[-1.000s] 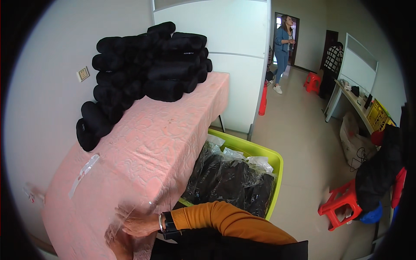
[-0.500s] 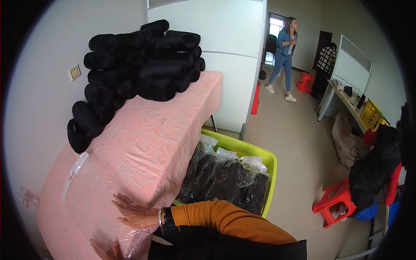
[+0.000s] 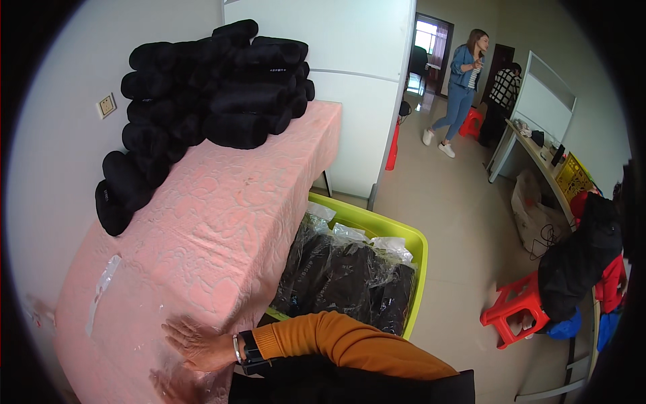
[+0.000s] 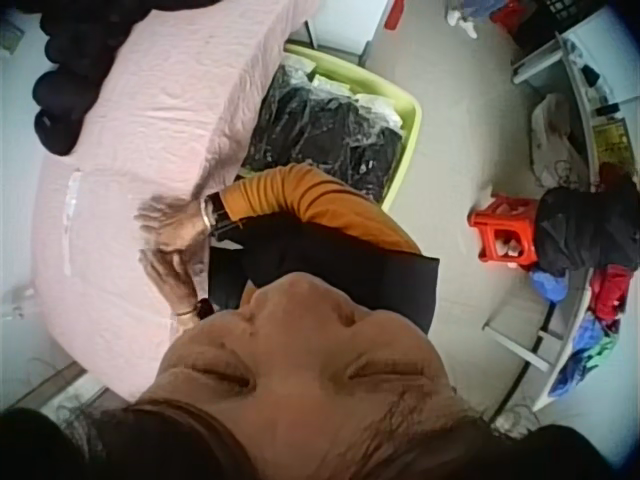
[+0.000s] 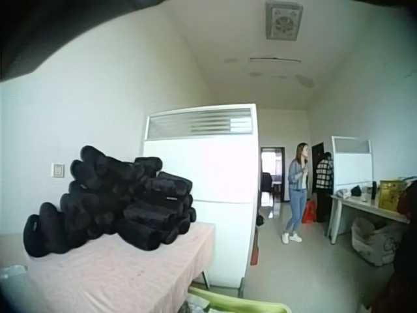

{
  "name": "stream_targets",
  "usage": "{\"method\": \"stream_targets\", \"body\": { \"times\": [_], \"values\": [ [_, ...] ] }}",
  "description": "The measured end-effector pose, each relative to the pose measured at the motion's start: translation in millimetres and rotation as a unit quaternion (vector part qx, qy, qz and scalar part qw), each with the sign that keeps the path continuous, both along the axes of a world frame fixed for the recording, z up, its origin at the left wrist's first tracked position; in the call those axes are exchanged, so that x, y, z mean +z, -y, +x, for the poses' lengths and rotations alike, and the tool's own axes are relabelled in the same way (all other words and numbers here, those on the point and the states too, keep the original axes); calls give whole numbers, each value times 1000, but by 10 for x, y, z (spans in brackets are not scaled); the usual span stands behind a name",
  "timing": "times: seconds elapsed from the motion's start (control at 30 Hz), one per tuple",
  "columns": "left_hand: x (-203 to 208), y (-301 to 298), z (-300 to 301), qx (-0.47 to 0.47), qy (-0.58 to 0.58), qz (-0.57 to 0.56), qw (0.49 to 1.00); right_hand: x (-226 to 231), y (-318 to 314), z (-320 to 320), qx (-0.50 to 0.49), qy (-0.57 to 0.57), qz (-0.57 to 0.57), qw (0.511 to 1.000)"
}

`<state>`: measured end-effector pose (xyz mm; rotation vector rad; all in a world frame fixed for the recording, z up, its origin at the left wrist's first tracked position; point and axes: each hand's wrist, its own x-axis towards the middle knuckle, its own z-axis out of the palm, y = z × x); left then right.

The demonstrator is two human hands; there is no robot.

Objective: The person smooths a plastic bag on a table, slides a black cushion inside, and presses the air out before placing it into a green bin. This process is repeated for a second cushion.

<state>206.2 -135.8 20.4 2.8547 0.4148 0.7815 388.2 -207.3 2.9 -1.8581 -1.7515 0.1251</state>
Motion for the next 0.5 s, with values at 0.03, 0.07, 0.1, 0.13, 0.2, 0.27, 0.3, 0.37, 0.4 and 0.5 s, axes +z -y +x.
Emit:
{"method": "stream_targets", "body": {
  "times": [0.03, 0.07, 0.1, 0.13, 0.2, 0.27, 0.3, 0.37, 0.4, 0.5],
  "values": [
    [-5, 0, 16, -7, -23, 4, 1000, -8, -30, -6, 1, 0, -1, 1000],
    [-10, -3, 31, -14, -47, 8, 999, -7, -62, -12, 10, -5, -9, 1000],
    [-16, -9, 47, -21, -70, 12, 997, -5, -90, -15, 18, -9, -18, 1000],
    [-24, -37, 35, -24, -70, 10, 997, -25, -104, -7, 24, -15, -27, 999],
    [-20, -170, -113, -16, -108, 62, 992, -77, -96, 9, 25, -20, -18, 999],
    [-21, -365, -323, -14, -126, 88, 988, -83, -112, 14, 37, -27, 5, 999],
    [-64, -485, -460, 7, -128, 98, 987, -84, -100, 43, 33, -28, 4, 999],
    [-131, -659, -666, 50, -133, 117, 983, -84, -83, 98, 38, -31, 10, 999],
    [-166, -703, -703, 49, -134, 117, 983, -90, -77, 111, 40, -33, 13, 999],
    [-206, -753, -744, 71, -126, 94, 985, -132, -87, 117, 44, -38, 26, 998]
  ]
}}
